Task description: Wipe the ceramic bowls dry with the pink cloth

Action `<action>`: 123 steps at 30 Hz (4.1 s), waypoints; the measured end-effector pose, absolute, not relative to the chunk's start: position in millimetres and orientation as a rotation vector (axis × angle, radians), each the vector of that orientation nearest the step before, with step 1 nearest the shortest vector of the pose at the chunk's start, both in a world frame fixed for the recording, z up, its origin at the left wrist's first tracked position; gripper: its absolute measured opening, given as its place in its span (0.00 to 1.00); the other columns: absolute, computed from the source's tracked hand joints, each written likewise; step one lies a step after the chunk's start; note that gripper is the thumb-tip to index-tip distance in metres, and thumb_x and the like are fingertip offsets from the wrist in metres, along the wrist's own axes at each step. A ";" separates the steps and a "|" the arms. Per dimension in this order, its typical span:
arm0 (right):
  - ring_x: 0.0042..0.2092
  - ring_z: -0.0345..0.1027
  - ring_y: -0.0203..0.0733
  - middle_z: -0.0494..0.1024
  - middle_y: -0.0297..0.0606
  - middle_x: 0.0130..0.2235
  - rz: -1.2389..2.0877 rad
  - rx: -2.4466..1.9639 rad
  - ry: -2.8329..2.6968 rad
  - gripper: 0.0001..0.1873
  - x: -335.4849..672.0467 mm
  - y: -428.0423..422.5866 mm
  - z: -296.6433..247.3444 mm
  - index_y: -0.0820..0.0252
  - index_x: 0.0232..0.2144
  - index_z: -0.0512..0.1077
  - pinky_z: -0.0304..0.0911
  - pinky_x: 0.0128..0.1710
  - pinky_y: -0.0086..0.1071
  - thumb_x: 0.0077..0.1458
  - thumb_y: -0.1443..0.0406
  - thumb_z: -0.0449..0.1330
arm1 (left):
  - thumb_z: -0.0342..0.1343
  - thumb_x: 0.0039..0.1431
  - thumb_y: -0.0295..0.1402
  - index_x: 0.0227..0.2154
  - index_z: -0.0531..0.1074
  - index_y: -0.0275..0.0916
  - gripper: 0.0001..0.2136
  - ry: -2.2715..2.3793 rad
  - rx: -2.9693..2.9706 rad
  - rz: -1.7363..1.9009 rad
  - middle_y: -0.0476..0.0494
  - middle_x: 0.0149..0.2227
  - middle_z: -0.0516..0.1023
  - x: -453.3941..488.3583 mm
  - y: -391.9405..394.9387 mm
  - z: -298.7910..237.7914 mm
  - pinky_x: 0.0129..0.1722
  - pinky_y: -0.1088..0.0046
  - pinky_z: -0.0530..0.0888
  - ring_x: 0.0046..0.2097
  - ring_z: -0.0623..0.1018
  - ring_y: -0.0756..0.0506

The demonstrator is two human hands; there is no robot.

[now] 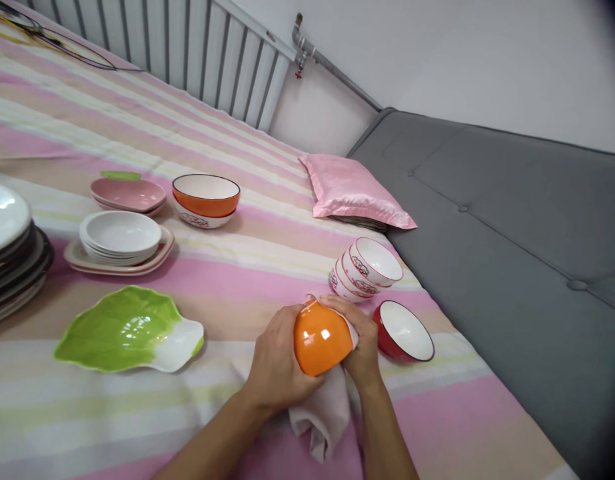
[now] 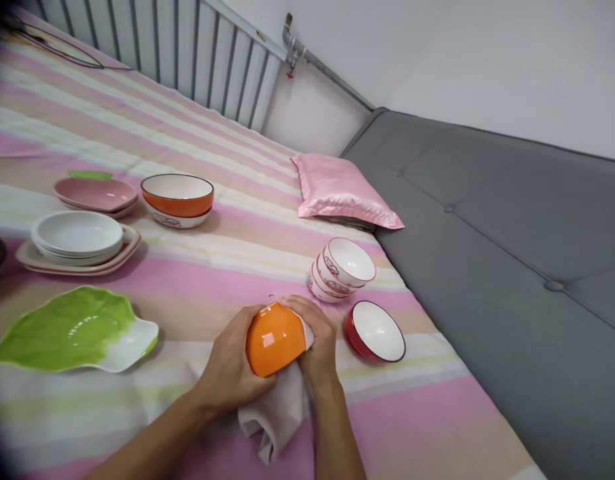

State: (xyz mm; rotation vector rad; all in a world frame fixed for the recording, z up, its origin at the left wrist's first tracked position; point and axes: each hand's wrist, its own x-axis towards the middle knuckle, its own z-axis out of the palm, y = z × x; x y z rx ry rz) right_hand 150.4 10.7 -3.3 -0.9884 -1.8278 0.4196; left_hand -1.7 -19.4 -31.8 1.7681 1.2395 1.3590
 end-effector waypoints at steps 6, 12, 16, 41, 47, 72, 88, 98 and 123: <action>0.50 0.69 0.43 0.78 0.37 0.45 0.054 -0.975 -2.042 0.15 140.5 5.5 3.1 0.55 0.43 0.75 0.62 0.51 0.40 0.57 0.73 0.54 | 0.55 0.34 0.26 0.47 0.60 0.40 0.30 1.226 1.734 1.401 0.42 0.44 0.71 -1.2 -17.4 -33.5 0.47 0.62 0.70 0.46 0.72 0.40; 0.49 0.69 0.44 0.79 0.35 0.44 -0.257 -0.924 -2.151 0.15 125.5 -1.2 6.0 0.56 0.42 0.75 0.59 0.50 0.40 0.61 0.72 0.51 | 0.57 0.37 0.29 0.43 0.60 0.39 0.25 1.253 1.705 1.411 0.43 0.40 0.70 -0.5 -17.5 -31.5 0.42 0.62 0.71 0.41 0.73 0.41; 0.47 0.70 0.43 0.80 0.34 0.42 -0.321 -0.885 -2.162 0.14 121.2 -2.4 7.5 0.56 0.41 0.75 0.59 0.49 0.39 0.62 0.70 0.50 | 0.58 0.41 0.31 0.38 0.60 0.40 0.19 1.256 1.705 1.396 0.45 0.37 0.69 -1.0 -17.4 -30.1 0.38 0.64 0.71 0.38 0.72 0.43; 0.43 0.75 0.46 0.80 0.42 0.41 0.686 -0.959 -1.630 0.14 159.2 24.5 -19.7 0.57 0.35 0.79 0.69 0.44 0.37 0.47 0.69 0.57 | 0.57 0.37 0.27 0.47 0.61 0.41 0.28 1.170 1.749 1.345 0.41 0.46 0.72 -1.7 -19.1 -28.5 0.45 0.60 0.70 0.45 0.73 0.40; 0.40 0.76 0.47 0.81 0.44 0.40 0.892 -0.987 -1.480 0.15 164.9 29.9 -38.0 0.59 0.39 0.77 0.71 0.39 0.37 0.48 0.67 0.58 | 0.58 0.38 0.28 0.48 0.61 0.41 0.28 1.162 1.765 1.320 0.41 0.46 0.71 -2.0 -19.3 -28.4 0.46 0.61 0.70 0.46 0.73 0.40; 0.49 0.71 0.45 0.79 0.38 0.45 -0.366 -0.966 -2.181 0.17 125.5 -5.7 13.7 0.57 0.43 0.75 0.66 0.48 0.41 0.60 0.73 0.50 | 0.55 0.37 0.27 0.51 0.56 0.37 0.33 1.189 1.787 1.412 0.36 0.48 0.69 -2.3 -16.9 -32.9 0.51 0.55 0.68 0.50 0.71 0.37; 0.46 0.73 0.45 0.80 0.39 0.41 0.247 -1.012 -1.930 0.13 141.0 6.0 4.9 0.55 0.38 0.77 0.67 0.48 0.41 0.54 0.70 0.56 | 0.55 0.34 0.27 0.48 0.59 0.39 0.31 1.201 1.771 1.393 0.39 0.47 0.71 -2.2 -17.6 -32.9 0.49 0.58 0.69 0.47 0.72 0.39; 0.40 0.77 0.47 0.81 0.42 0.40 0.869 -0.985 -1.566 0.15 152.7 22.6 -21.7 0.57 0.40 0.76 0.73 0.38 0.36 0.48 0.69 0.58 | 0.55 0.35 0.27 0.48 0.59 0.41 0.31 1.153 1.790 1.367 0.41 0.47 0.71 -3.2 -18.6 -28.7 0.47 0.59 0.69 0.47 0.72 0.40; 0.48 0.71 0.44 0.80 0.37 0.42 -0.427 -0.905 -2.146 0.15 121.0 -4.5 9.8 0.57 0.41 0.75 0.63 0.48 0.39 0.61 0.72 0.50 | 0.57 0.40 0.28 0.51 0.57 0.34 0.30 1.258 1.785 1.369 0.34 0.48 0.68 -0.6 -15.7 -37.1 0.51 0.56 0.68 0.50 0.70 0.37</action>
